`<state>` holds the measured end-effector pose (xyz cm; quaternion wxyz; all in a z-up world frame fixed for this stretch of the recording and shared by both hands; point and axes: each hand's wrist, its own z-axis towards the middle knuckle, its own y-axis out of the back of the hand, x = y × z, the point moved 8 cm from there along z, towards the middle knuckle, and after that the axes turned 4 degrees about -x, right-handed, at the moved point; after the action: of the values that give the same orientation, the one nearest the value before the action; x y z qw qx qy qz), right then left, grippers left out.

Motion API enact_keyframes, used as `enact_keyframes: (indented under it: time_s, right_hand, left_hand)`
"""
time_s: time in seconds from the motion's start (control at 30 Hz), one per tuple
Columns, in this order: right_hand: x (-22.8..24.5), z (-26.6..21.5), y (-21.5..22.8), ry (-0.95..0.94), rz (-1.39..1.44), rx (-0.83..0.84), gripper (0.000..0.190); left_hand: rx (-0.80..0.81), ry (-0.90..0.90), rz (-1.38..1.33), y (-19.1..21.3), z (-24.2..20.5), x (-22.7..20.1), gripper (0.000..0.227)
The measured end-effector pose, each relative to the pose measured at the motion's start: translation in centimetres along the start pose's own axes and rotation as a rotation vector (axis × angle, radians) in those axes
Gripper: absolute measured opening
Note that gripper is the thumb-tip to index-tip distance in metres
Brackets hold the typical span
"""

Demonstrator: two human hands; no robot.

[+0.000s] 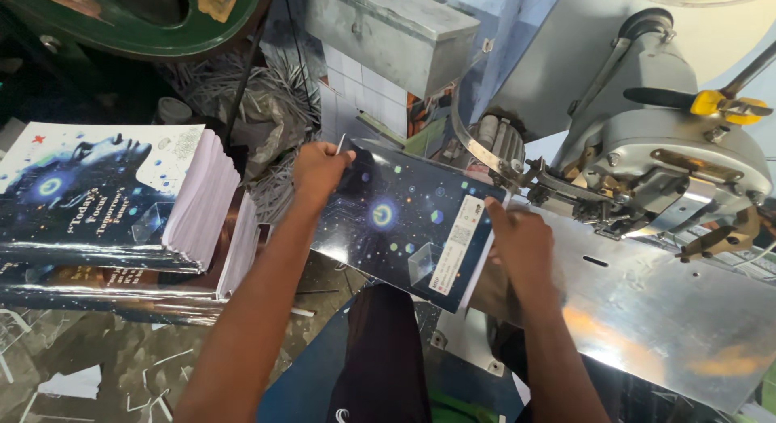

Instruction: The person repeatedly picks up a book from a stack, places it into a binding machine, operates the machine to secure the cover, and then removes the finished book. This process is repeated for multiple books in a continuous workflow.

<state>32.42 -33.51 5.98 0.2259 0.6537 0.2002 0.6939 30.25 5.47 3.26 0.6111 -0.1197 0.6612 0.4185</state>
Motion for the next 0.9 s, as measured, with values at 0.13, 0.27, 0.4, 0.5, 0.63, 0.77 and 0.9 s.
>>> enact_keyframes:
  time_s: [0.13,0.27,0.4,0.5,0.63,0.77,0.9]
  right_hand:
    - [0.2,-0.3,1.7,0.025,-0.085,-0.031,0.053]
    - [-0.7,-0.5,3.0,0.009,-0.132,-0.045,0.054]
    - [-1.1,-0.8,4.2,0.075,-0.138,-0.088,0.053]
    - [-2.3,-1.0,4.7,-0.004,-0.124,-0.075,0.054]
    - [-2.7,-0.9,5.8,-0.002,-0.178,-0.102,0.055]
    - [-3.6,-0.9,6.9,-0.063,-0.183,-0.115,0.051]
    - [-4.2,-0.9,7.5,-0.085,-0.199,-0.107,0.054]
  left_hand:
    - [-0.014,-0.031,0.072,-0.6,-0.7,-0.8,0.027]
    - [0.024,-0.078,0.103,-1.8,-1.3,-1.2,0.027]
    - [-0.079,-0.198,0.099,-2.1,-2.6,-2.4,0.033]
    - [-0.140,-0.273,0.127,-2.4,-4.3,-3.7,0.050]
    - [-0.011,-0.297,0.174,-3.6,-6.4,-5.1,0.053]
    - [0.013,-0.284,0.240,-4.3,-7.5,-6.2,0.051]
    - [-0.027,-0.470,0.290,-4.6,-9.1,-7.9,0.056]
